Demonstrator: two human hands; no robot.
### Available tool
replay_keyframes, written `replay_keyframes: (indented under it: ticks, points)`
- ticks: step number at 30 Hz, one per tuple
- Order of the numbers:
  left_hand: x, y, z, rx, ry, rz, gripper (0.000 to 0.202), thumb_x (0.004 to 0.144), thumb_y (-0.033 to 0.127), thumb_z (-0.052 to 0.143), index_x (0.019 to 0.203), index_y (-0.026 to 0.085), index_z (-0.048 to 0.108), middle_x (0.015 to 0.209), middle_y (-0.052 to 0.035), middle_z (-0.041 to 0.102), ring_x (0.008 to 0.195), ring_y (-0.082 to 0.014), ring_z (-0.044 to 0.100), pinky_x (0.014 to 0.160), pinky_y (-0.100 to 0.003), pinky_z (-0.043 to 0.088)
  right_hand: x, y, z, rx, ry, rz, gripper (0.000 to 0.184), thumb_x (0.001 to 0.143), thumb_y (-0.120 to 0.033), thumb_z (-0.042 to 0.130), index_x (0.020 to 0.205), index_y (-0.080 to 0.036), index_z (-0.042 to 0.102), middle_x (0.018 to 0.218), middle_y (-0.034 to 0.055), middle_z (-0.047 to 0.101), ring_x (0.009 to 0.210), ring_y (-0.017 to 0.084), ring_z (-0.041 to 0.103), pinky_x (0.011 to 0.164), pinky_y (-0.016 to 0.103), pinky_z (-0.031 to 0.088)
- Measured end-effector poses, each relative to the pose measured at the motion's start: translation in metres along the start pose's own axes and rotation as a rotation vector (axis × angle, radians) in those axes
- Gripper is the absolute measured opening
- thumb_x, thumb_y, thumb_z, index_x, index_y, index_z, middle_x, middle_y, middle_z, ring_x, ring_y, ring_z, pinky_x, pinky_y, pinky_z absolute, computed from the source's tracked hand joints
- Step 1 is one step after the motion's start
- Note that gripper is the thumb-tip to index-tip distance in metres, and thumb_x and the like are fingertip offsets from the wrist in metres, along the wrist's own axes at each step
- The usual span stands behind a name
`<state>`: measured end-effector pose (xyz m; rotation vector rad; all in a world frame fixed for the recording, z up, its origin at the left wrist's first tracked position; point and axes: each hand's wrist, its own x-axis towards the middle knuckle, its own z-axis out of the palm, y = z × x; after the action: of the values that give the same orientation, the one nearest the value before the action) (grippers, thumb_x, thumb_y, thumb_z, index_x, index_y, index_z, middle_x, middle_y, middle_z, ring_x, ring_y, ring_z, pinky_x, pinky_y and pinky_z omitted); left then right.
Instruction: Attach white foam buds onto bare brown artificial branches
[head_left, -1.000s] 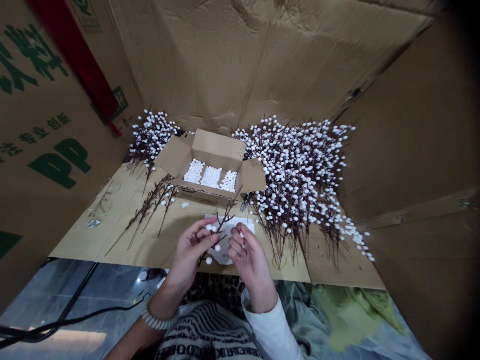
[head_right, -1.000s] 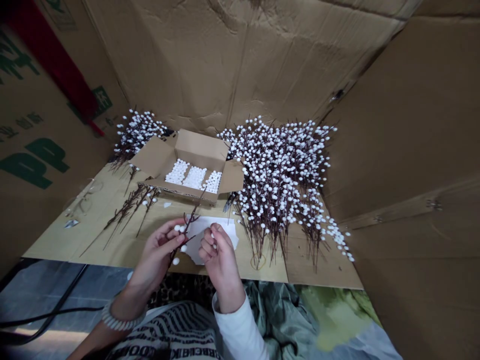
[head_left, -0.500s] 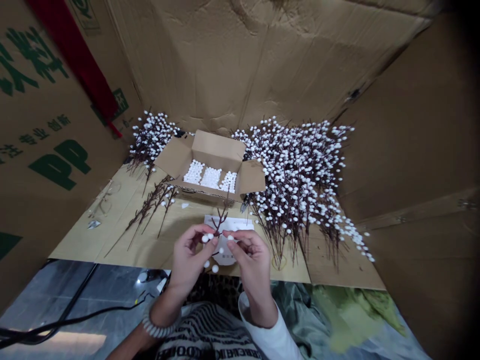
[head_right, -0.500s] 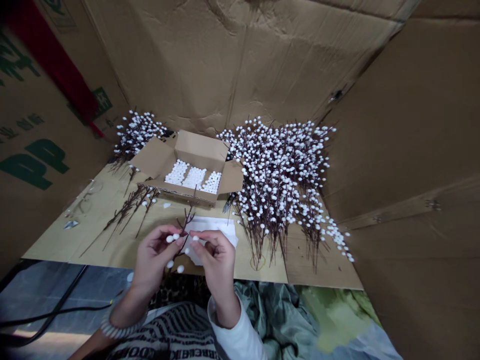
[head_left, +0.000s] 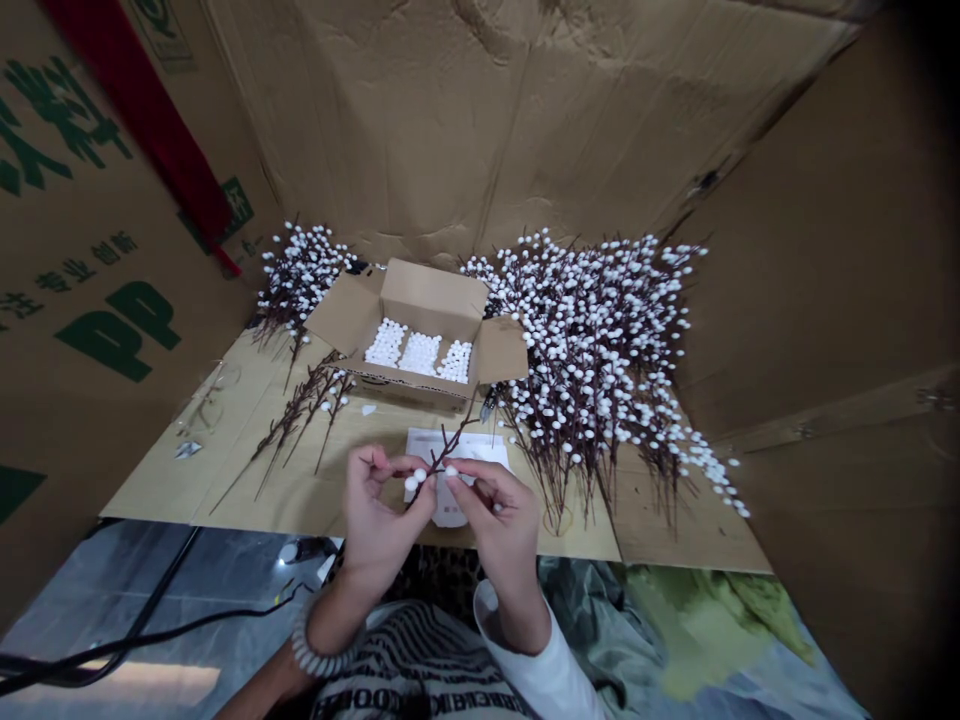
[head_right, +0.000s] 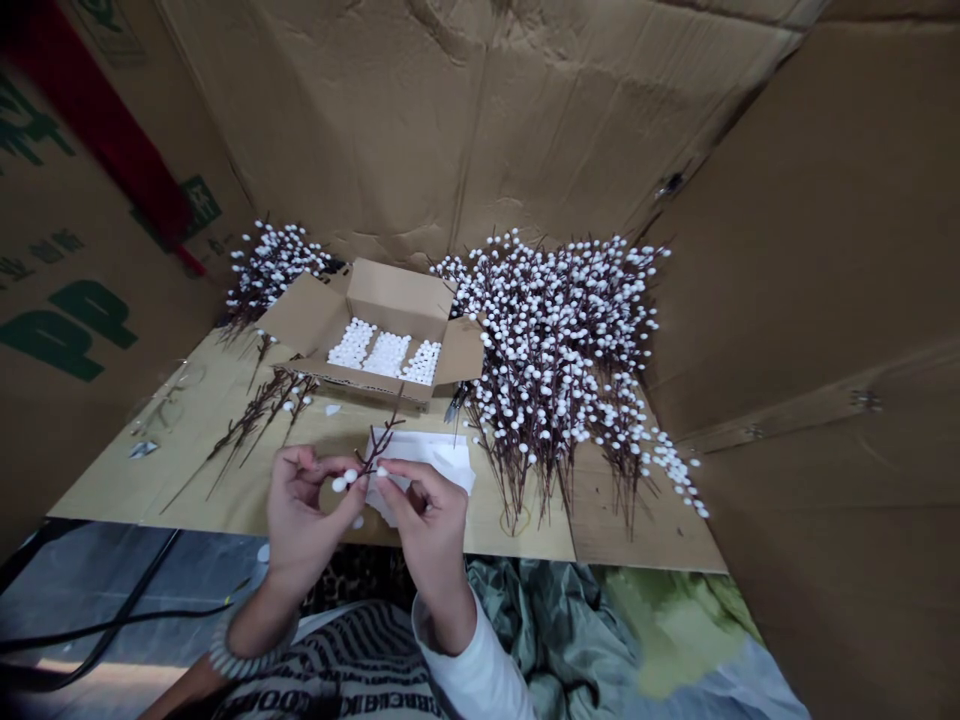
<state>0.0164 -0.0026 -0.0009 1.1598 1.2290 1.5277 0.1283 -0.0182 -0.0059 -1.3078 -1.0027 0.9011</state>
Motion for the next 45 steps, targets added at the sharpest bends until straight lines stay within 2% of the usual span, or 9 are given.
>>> replay_keyframes:
  ticks: [5,12,17,21,28,36,41,43,45]
  points:
    - [-0.001,0.002,0.001,-0.041,0.011,-0.024,0.044,0.063,0.008,0.069,0.077,0.026,0.031,0.066,0.007,0.067,0.065,-0.012,0.065,0.068,-0.025,0.05,-0.002,0.0,0.002,0.031,-0.003,0.002,0.009,0.073,-0.022,0.071,0.08,-0.024,0.077,0.072,0.0028,0.075,0.048,0.01,0.049,0.045,0.023,0.04]
    - [-0.006,0.002,0.0,0.008,0.027,0.048,0.045,0.064,0.005,0.067,0.075,0.026,0.03,0.068,0.0072,0.068,0.067,-0.0114,0.066,0.07,-0.026,0.049,-0.003,0.0,0.003,0.048,-0.021,-0.034,0.008,0.074,-0.021,0.072,0.079,-0.025,0.076,0.082,0.0044,0.078,0.063,0.015,0.066,0.058,0.027,0.051]
    - [-0.006,0.003,-0.003,0.014,0.023,0.06,0.044,0.065,0.005,0.066,0.076,0.026,0.029,0.069,0.0065,0.07,0.068,-0.0124,0.068,0.072,-0.027,0.049,-0.003,-0.001,0.002,0.04,-0.054,-0.044,0.011,0.074,-0.019,0.071,0.081,-0.026,0.077,0.082,0.0043,0.078,0.058,0.014,0.064,0.054,0.026,0.05]
    - [-0.007,0.003,-0.004,0.027,0.026,0.062,0.045,0.064,0.006,0.068,0.075,0.027,0.03,0.069,0.0058,0.07,0.069,-0.0141,0.069,0.072,-0.028,0.05,-0.004,-0.002,0.003,0.076,-0.06,-0.042,0.011,0.074,-0.018,0.071,0.079,-0.026,0.077,0.081,0.004,0.078,0.066,0.017,0.069,0.059,0.028,0.054]
    - [-0.009,0.002,-0.005,0.005,0.017,0.045,0.044,0.064,0.005,0.069,0.075,0.026,0.032,0.071,0.0047,0.071,0.071,-0.0147,0.071,0.073,-0.029,0.052,-0.004,-0.003,0.004,0.046,-0.065,-0.055,0.01,0.074,-0.018,0.071,0.079,-0.026,0.076,0.08,0.0033,0.078,0.063,0.016,0.069,0.059,0.028,0.054]
    - [-0.01,-0.002,-0.005,-0.051,-0.005,0.042,0.044,0.065,0.002,0.069,0.075,0.025,0.033,0.072,0.005,0.071,0.072,-0.0122,0.07,0.073,-0.024,0.052,-0.004,-0.004,0.003,0.073,-0.088,-0.055,0.013,0.073,-0.016,0.072,0.077,-0.027,0.076,0.08,0.0027,0.078,0.071,0.018,0.071,0.067,0.03,0.057]
    - [-0.006,0.0,-0.012,-0.083,-0.134,-0.006,0.031,0.07,0.007,0.071,0.086,0.023,0.049,0.08,0.0008,0.07,0.076,-0.0133,0.068,0.072,-0.023,0.052,-0.005,-0.004,0.003,0.077,-0.042,-0.041,0.01,0.072,-0.019,0.072,0.077,-0.026,0.076,0.077,0.0033,0.077,0.063,0.016,0.067,0.057,0.027,0.053]
    - [-0.004,0.002,-0.014,-0.105,-0.199,-0.058,0.028,0.071,0.014,0.072,0.094,0.021,0.059,0.083,-0.0023,0.07,0.077,-0.0157,0.067,0.071,-0.024,0.052,-0.006,-0.003,0.002,0.054,-0.031,-0.048,0.01,0.072,-0.02,0.072,0.079,-0.025,0.076,0.075,0.0029,0.076,0.054,0.013,0.06,0.05,0.025,0.047]
    - [-0.002,0.004,-0.015,-0.116,-0.219,-0.104,0.022,0.071,0.021,0.074,0.092,0.019,0.067,0.082,-0.0044,0.072,0.077,-0.0182,0.067,0.07,-0.026,0.053,-0.009,-0.002,0.001,0.02,-0.042,-0.061,0.009,0.073,-0.021,0.072,0.08,-0.025,0.076,0.068,0.0011,0.074,0.046,0.01,0.05,0.046,0.024,0.041]
